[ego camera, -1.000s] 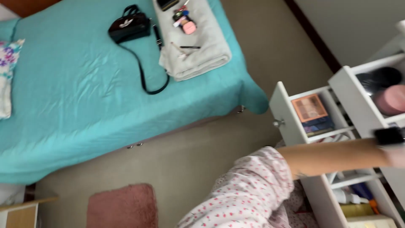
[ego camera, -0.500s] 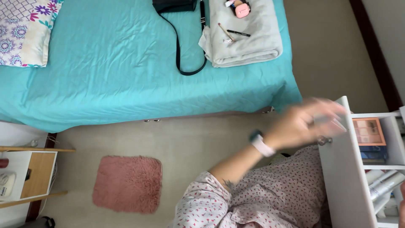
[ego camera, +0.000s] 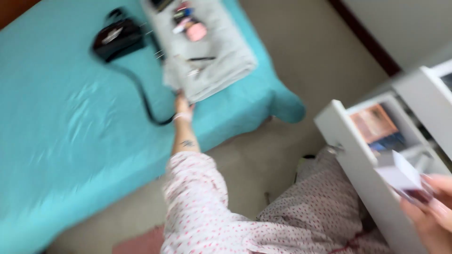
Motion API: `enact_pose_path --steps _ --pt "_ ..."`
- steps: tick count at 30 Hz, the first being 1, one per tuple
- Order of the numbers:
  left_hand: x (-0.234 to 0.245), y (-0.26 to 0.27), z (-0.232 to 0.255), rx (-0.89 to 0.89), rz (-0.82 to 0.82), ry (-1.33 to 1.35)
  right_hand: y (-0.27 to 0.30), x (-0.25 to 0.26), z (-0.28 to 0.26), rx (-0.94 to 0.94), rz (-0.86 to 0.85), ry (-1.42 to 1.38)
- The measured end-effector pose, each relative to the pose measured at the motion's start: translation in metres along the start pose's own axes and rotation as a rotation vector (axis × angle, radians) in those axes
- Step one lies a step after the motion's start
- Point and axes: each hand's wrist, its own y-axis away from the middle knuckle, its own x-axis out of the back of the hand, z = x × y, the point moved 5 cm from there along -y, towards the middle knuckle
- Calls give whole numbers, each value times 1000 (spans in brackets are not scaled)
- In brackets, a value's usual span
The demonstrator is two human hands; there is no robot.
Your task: The person sits on the floor in front of a white vanity and organizes cosmetics. They open drawers, pick up various items like lip gloss and brushes, wipe a tube with a tissue, and place items back into compartments. They also fold a towel with brushes and store it in a lower drawer.
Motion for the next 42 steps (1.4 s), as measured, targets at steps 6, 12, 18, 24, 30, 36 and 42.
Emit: enact_pose_path --steps 6,12,18,24,30,36,42 --pt "1 -11 25 128 82 -75 45 -116 -30 -2 285 -166" --pt "-67 196 154 -921 361 -215 77 -111 -50 -70 362 -248" --pt "-214 464 74 -702 -182 -21 124 -88 -49 150 441 -243" --pt "-361 655 9 125 -1057 534 133 -95 -48 400 522 -385" --pt "-402 727 -24 229 -1404 514 160 -80 -60 645 534 -261" --pt "-422 748 -26 -18 -1319 315 177 -69 -64 561 731 124" --pt "-429 777 8 69 -1405 210 182 -77 -85 801 875 621"
